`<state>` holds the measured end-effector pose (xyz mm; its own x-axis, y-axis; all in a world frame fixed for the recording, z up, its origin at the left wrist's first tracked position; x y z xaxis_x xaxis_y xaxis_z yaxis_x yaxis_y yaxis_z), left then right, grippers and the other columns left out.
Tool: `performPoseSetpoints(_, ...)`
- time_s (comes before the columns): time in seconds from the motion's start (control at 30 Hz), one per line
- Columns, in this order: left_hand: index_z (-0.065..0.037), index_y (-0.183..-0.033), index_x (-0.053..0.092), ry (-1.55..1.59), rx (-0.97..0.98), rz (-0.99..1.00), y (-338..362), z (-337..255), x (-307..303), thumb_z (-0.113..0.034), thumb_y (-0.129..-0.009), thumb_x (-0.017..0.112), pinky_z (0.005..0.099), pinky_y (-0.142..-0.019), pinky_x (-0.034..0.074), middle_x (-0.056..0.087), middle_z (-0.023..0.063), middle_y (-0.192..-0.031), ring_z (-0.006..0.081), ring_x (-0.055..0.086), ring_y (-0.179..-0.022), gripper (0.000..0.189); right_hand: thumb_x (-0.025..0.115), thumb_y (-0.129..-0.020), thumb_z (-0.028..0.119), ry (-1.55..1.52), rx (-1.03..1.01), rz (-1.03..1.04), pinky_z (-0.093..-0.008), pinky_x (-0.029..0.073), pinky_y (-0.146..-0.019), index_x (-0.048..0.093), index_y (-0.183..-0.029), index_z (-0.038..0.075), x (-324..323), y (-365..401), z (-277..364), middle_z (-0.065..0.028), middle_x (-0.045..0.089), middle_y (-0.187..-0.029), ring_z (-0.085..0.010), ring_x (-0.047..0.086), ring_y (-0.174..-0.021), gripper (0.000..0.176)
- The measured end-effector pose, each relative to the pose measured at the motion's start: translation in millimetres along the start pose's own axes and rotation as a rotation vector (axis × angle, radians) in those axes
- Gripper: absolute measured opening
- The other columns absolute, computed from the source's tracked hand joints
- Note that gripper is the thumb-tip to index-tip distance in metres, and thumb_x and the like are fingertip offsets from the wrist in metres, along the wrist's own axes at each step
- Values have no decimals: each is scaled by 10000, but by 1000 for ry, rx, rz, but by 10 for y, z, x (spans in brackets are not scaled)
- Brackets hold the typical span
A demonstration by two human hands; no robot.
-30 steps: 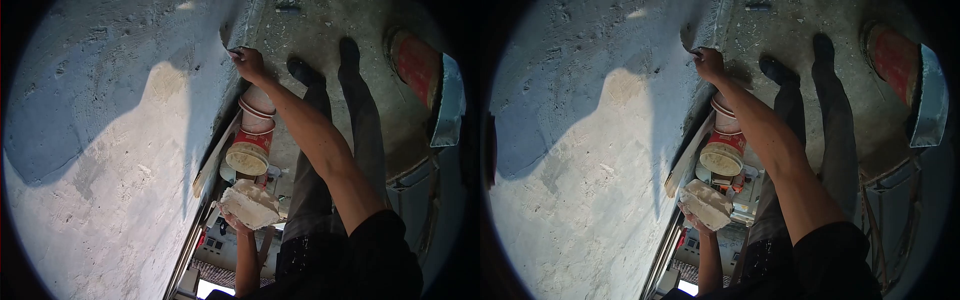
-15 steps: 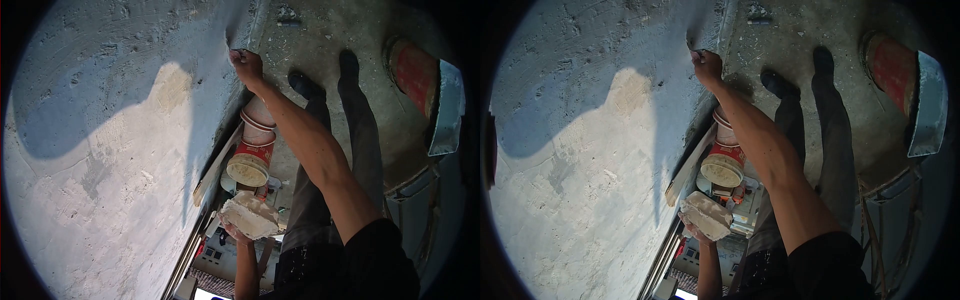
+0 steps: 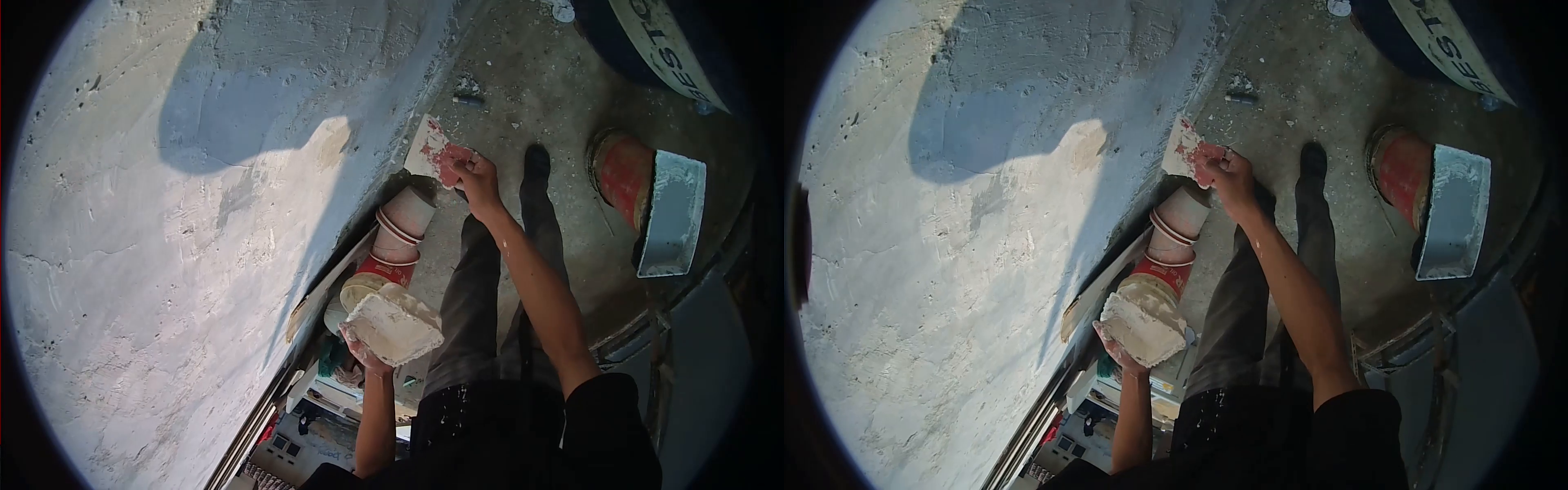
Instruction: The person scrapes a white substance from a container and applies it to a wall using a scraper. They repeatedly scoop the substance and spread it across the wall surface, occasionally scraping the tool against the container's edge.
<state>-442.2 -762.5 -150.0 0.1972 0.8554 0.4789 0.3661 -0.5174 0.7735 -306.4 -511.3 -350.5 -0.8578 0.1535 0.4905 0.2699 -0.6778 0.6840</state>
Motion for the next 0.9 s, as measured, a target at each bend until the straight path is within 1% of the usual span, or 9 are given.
performPoseSetpoints(0.07, -122, -1391, 418, -27, -10, 49, 40, 16, 127, -636, -906, 367, 565, -1026, 374, 473, 126, -1384, 363, 479, -1235, 708, 618, -893, 112, -13, 60, -35, -305, 542, -736, 597, -1120, 20, -218, 368, 438, -59, 661, -1002, -126, 645, -879, 245)
performPoseSetpoints(0.23, -114, -1389, 422, 106, -107, 168, 159, 76, 553, -633, -895, 401, 583, -1020, 373, 467, 131, -1390, 369, 479, -1236, 717, 560, -930, 103, -143, -54, 37, -327, 540, -822, 538, -1190, 61, -446, 1324, 1671, -65, 620, -1135, -163, 627, -1005, 264)
performPoseSetpoints(0.43, -119, -1430, 365, 251, -234, 416, 505, 115, 1485, -684, -861, 363, 601, -1030, 347, 407, 136, -1442, 402, 442, -1266, 802, 535, -955, 144, -126, -114, 121, -357, 502, -907, 521, -1211, 61, -101, 2388, 2866, -72, 606, -1171, -181, 610, -1056, 270)
performPoseSetpoints(0.5, -123, -1441, 345, 267, -244, 478, 511, 121, 1659, -686, -858, 356, 618, -1027, 340, 381, 146, -1458, 412, 430, -1275, 810, 518, -962, 124, -49, -171, 122, -344, 536, -854, 518, -1205, 45, 20, 2594, 3051, -73, 612, -1155, -175, 619, -1037, 255)
performPoseSetpoints(0.6, -104, -1415, 387, 115, -200, 603, 555, 118, 1886, -641, -893, 348, 593, -1040, 341, 426, 160, -1424, 398, 446, -1265, 750, 547, -934, 65, 109, -244, 179, -327, 570, -779, 518, -1191, 14, 405, 2922, 3363, -95, 628, -1121, -173, 638, -987, 264)
performPoseSetpoints(0.67, -102, -1412, 385, 104, -191, 567, 571, 143, 1997, -642, -892, 349, 588, -1031, 356, 440, 168, -1409, 403, 460, -1249, 751, 576, -906, 31, 211, -247, 260, -316, 586, -726, 521, -1186, 1, 568, 3137, 3481, -106, 637, -1099, -173, 647, -955, 286)
performPoseSetpoints(0.7, -101, -1411, 384, 99, -187, 552, 573, 151, 2058, -642, -891, 350, 586, -1026, 363, 447, 171, -1401, 405, 467, -1241, 751, 610, -869, -9, 248, -305, 215, -306, 605, -648, 531, -1168, -22, 564, 3149, 3455, -120, 657, -1049, -173, 667, -877, 310)
performPoseSetpoints(0.8, -99, -1404, 384, 136, -200, 623, 617, 166, 2262, -655, -887, 347, 567, -1019, 382, 468, 172, -1377, 399, 488, -1218, 761, 619, -864, -14, 404, -332, 282, -288, 599, -592, 540, -1157, -34, 806, 3356, 3552, -122, 669, -1022, -166, 675, -822, 304)
performPoseSetpoints(0.9, -101, -1402, 383, 3, -72, 490, 666, 155, 2445, -662, -885, 348, 546, -1025, 384, 476, 168, -1367, 388, 488, -1220, 764, 610, -877, -6, 588, -357, 299, -256, 560, -583, 561, -1121, -50, 961, 3467, 3619, -116, 682, -965, -131, 660, -793, 253)
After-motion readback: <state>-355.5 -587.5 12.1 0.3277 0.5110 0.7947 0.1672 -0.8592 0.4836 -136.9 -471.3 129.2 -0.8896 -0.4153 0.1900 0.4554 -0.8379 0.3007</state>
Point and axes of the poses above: each hand's wrist, its own y-axis away from the middle knuckle, its own x-axis out of the palm, z = x × y, the point moved 2 cm from there along -y, towards the middle knuckle
